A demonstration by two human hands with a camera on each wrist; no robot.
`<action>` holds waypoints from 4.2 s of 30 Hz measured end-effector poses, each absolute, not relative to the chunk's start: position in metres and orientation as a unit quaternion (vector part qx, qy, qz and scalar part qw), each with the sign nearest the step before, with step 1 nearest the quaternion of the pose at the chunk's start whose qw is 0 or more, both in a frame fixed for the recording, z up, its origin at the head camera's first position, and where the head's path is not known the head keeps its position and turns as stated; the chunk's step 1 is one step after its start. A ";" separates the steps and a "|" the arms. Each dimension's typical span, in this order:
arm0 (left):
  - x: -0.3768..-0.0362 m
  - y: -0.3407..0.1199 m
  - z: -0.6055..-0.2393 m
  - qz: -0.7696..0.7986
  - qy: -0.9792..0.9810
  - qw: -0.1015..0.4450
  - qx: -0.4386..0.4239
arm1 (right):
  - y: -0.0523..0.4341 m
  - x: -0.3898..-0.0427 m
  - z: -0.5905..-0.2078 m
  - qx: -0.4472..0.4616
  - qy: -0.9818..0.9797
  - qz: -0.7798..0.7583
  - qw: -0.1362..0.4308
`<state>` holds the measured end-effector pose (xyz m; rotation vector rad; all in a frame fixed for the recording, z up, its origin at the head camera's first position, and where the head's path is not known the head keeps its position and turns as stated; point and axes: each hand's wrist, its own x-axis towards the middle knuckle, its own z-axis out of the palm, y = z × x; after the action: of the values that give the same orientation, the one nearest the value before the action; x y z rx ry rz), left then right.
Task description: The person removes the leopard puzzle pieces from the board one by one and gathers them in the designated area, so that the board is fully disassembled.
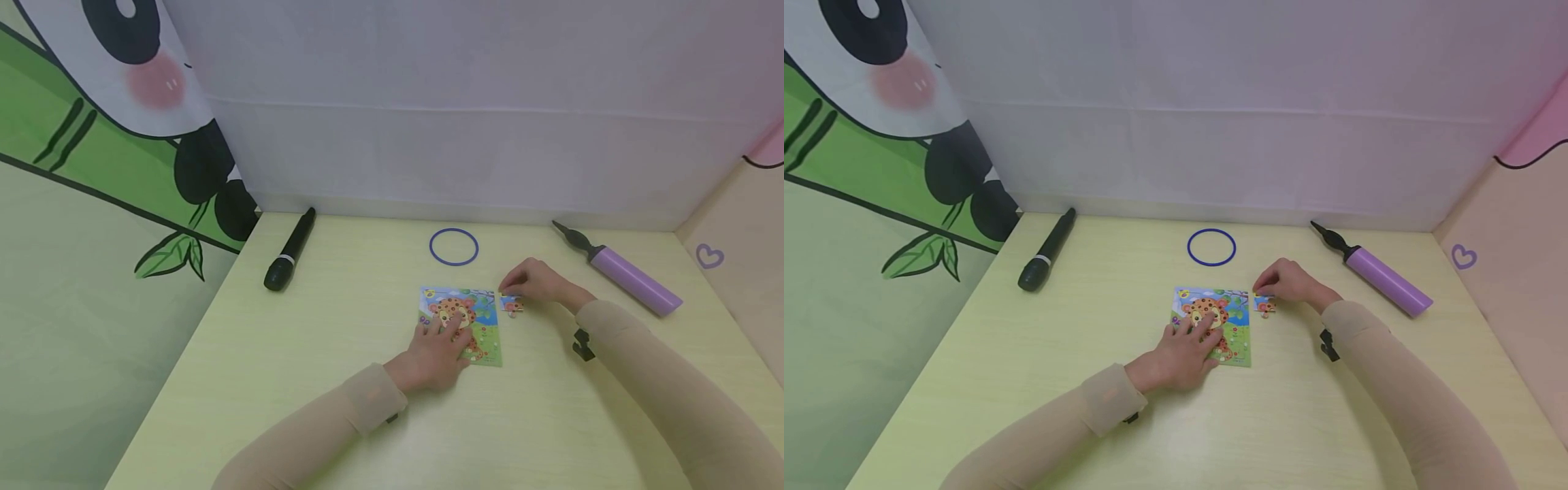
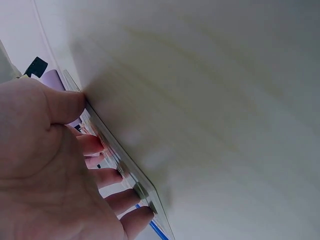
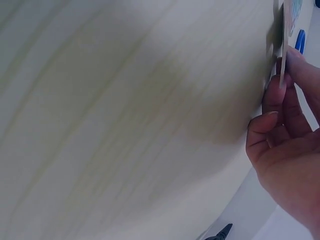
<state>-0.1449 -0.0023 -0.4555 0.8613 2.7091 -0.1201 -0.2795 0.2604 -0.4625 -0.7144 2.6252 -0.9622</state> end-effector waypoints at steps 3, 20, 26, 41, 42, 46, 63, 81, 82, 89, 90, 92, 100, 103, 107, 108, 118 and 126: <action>-0.144 -0.002 -0.454 -0.041 0.941 0.147 0.300 | 0.261 -0.280 -0.462 -0.245 0.903 -0.329 0.127; -0.143 -0.003 -0.453 -0.027 0.941 0.140 0.306 | 0.260 -0.280 -0.463 -0.237 0.905 -0.329 0.129; -0.144 -0.003 -0.454 -0.028 0.942 0.141 0.305 | 0.258 -0.279 -0.460 -0.242 0.905 -0.326 0.127; -0.143 -0.004 -0.452 -0.033 0.940 0.142 0.309 | 0.217 -0.275 -0.444 -0.271 0.892 -0.338 0.130; -0.143 -0.004 -0.452 -0.033 0.940 0.143 0.309 | 0.215 -0.275 -0.445 -0.272 0.891 -0.339 0.132; -0.143 -0.005 -0.452 -0.034 0.939 0.146 0.310 | 0.205 -0.275 -0.445 -0.276 0.885 -0.344 0.148; -0.145 -0.004 -0.453 -0.054 0.937 0.133 0.319 | 0.165 -0.274 -0.447 -0.299 0.883 -0.309 0.186; -0.146 -0.004 -0.457 -0.054 0.935 0.146 0.319 | 0.158 -0.278 -0.448 -0.309 0.887 -0.273 0.209; -0.146 -0.004 -0.457 -0.054 0.935 0.145 0.319 | 0.157 -0.278 -0.448 -0.318 0.886 -0.270 0.205; -0.146 -0.004 -0.456 -0.059 0.936 0.139 0.320 | 0.155 -0.279 -0.448 -0.341 0.881 -0.265 0.193; -0.146 -0.004 -0.456 -0.060 0.935 0.140 0.320 | 0.156 -0.279 -0.449 -0.342 0.881 -0.265 0.191; -0.146 -0.003 -0.457 -0.061 0.935 0.144 0.320 | 0.156 -0.280 -0.450 -0.345 0.882 -0.261 0.185; -0.145 -0.003 -0.455 -0.062 0.936 0.138 0.319 | 0.157 -0.282 -0.451 -0.333 0.887 -0.260 0.188; -0.145 -0.003 -0.456 -0.067 0.935 0.135 0.321 | 0.158 -0.284 -0.453 -0.328 0.886 -0.265 0.195; -0.145 -0.003 -0.455 -0.066 0.935 0.135 0.321 | 0.159 -0.285 -0.453 -0.330 0.882 -0.272 0.198; -0.145 -0.003 -0.455 -0.065 0.935 0.136 0.320 | 0.159 -0.284 -0.453 -0.331 0.881 -0.275 0.199; -0.144 -0.003 -0.453 -0.064 0.935 0.136 0.321 | 0.159 -0.283 -0.453 -0.326 0.877 -0.291 0.198; -0.143 -0.003 -0.451 -0.063 0.935 0.133 0.322 | 0.158 -0.282 -0.451 -0.325 0.878 -0.296 0.190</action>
<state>-0.1428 -0.0025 -0.4514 0.9349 2.7130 -0.1829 -0.2821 0.1583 -0.4505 -0.9125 2.4678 -0.8333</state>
